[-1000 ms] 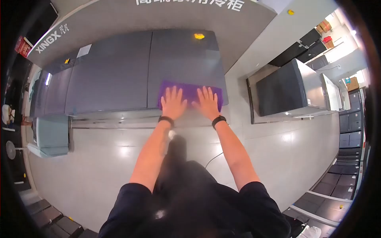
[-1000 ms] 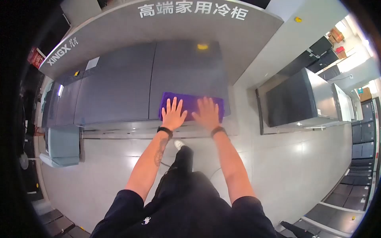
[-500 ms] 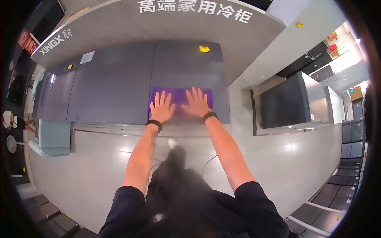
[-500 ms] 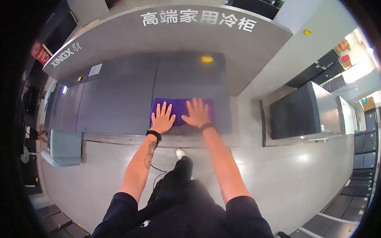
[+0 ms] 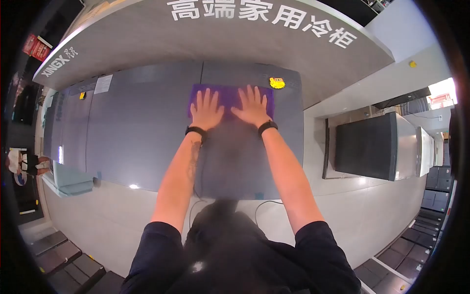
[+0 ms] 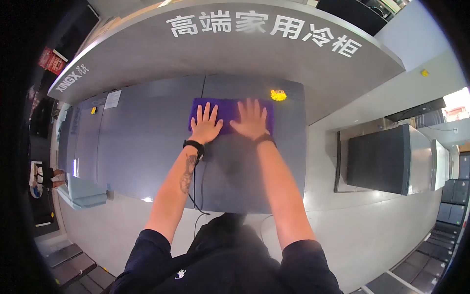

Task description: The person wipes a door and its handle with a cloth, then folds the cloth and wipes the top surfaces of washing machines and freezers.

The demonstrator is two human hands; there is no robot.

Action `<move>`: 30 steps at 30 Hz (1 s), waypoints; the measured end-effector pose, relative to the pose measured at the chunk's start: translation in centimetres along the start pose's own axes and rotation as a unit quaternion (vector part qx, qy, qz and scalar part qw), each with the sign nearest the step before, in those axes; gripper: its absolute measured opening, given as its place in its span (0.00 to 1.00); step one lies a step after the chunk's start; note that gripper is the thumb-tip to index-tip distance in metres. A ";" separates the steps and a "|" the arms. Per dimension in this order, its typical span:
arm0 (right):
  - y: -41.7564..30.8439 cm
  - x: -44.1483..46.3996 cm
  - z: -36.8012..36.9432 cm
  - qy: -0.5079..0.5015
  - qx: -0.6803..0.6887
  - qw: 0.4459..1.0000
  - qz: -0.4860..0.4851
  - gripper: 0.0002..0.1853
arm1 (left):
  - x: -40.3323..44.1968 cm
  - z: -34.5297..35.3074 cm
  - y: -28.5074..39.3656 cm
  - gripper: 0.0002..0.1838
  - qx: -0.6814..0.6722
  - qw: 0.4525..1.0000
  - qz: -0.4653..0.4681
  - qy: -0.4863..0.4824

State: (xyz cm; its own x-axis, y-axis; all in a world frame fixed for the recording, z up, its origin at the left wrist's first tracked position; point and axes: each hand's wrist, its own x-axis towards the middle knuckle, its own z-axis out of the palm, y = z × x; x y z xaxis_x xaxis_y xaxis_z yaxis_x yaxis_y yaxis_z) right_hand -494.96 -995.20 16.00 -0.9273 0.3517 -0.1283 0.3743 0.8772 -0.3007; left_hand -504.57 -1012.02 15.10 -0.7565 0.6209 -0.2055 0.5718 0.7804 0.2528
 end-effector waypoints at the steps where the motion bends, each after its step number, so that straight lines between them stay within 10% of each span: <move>1: 0.0 1.3 -0.3 0.004 0.001 1.000 0.005 0.45 | 1.5 -0.4 0.1 0.37 0.010 1.000 -0.007 -0.011; 22: -0.8 9.0 -1.0 0.034 0.005 0.998 0.056 0.40 | 11.6 -3.5 -0.4 0.40 0.002 0.999 0.017 -0.041; 30: -4.9 -0.9 3.2 0.030 -0.026 0.999 0.033 0.40 | 2.6 -1.7 -2.1 0.37 -0.019 0.998 0.051 -0.026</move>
State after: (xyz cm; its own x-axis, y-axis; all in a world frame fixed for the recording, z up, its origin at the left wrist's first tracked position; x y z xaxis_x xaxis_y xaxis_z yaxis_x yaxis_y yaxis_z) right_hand -495.97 -1000.82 14.57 -0.8995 0.4277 -0.0894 0.4361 0.8660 -0.2445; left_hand -508.22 -1012.15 15.63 -0.6768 0.7004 -0.2265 0.6318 0.7106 0.3097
